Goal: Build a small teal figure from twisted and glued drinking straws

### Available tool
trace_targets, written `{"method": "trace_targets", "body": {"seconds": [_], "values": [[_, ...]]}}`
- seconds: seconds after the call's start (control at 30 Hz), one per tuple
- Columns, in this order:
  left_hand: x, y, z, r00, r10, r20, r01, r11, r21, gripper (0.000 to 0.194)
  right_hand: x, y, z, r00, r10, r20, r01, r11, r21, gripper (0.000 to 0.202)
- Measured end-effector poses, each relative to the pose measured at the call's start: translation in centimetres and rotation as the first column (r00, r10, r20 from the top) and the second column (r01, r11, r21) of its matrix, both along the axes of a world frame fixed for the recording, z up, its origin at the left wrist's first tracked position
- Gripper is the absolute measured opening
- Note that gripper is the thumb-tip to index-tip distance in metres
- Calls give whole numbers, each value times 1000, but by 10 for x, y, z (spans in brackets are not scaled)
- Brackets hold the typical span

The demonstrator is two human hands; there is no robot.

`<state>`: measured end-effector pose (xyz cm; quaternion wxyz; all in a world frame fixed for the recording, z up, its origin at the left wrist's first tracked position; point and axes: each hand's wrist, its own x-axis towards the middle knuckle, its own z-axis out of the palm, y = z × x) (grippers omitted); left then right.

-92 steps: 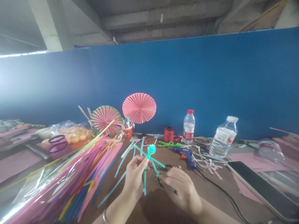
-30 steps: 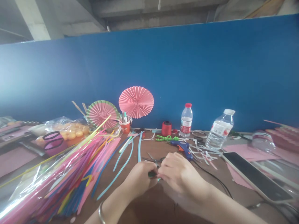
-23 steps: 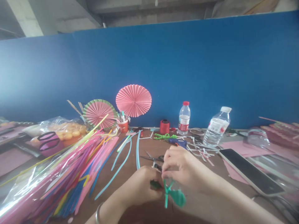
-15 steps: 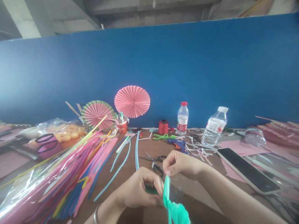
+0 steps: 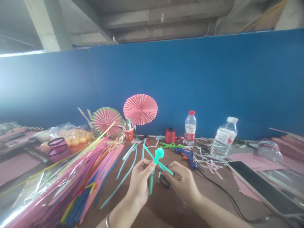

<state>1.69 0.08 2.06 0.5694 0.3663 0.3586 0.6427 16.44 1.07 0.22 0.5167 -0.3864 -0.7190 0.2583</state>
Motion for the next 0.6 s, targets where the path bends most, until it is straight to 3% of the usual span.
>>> {"method": "trace_targets", "body": {"seconds": [0.17, 0.33, 0.4, 0.47, 0.53, 0.6], "values": [[7, -2, -5, 999, 48, 21, -47, 996, -82, 15, 3, -3, -8, 991, -97, 95, 78, 980, 185, 31], [10, -3, -4, 997, 59, 46, -54, 994, -100, 16, 3, -5, -5, 980, -175, 99, 153, 969, 195, 33], [11, -3, -3, 994, 54, 100, -42, 992, -119, 16, 0, -7, -5, 976, -213, 54, 208, 975, 77, 35], [12, -4, -4, 986, 49, 160, -26, 989, -143, 16, -5, -9, -7, 972, -232, -40, 226, 965, -130, 31], [12, -5, -5, 979, 25, 204, 6, 989, -150, 15, -10, -11, -9, 959, -235, -157, 176, 931, -320, 26], [12, -6, -6, 973, -9, 232, 44, 988, -147, 14, -13, -13, -10, 950, -226, -217, 128, 912, -390, 24]]}}
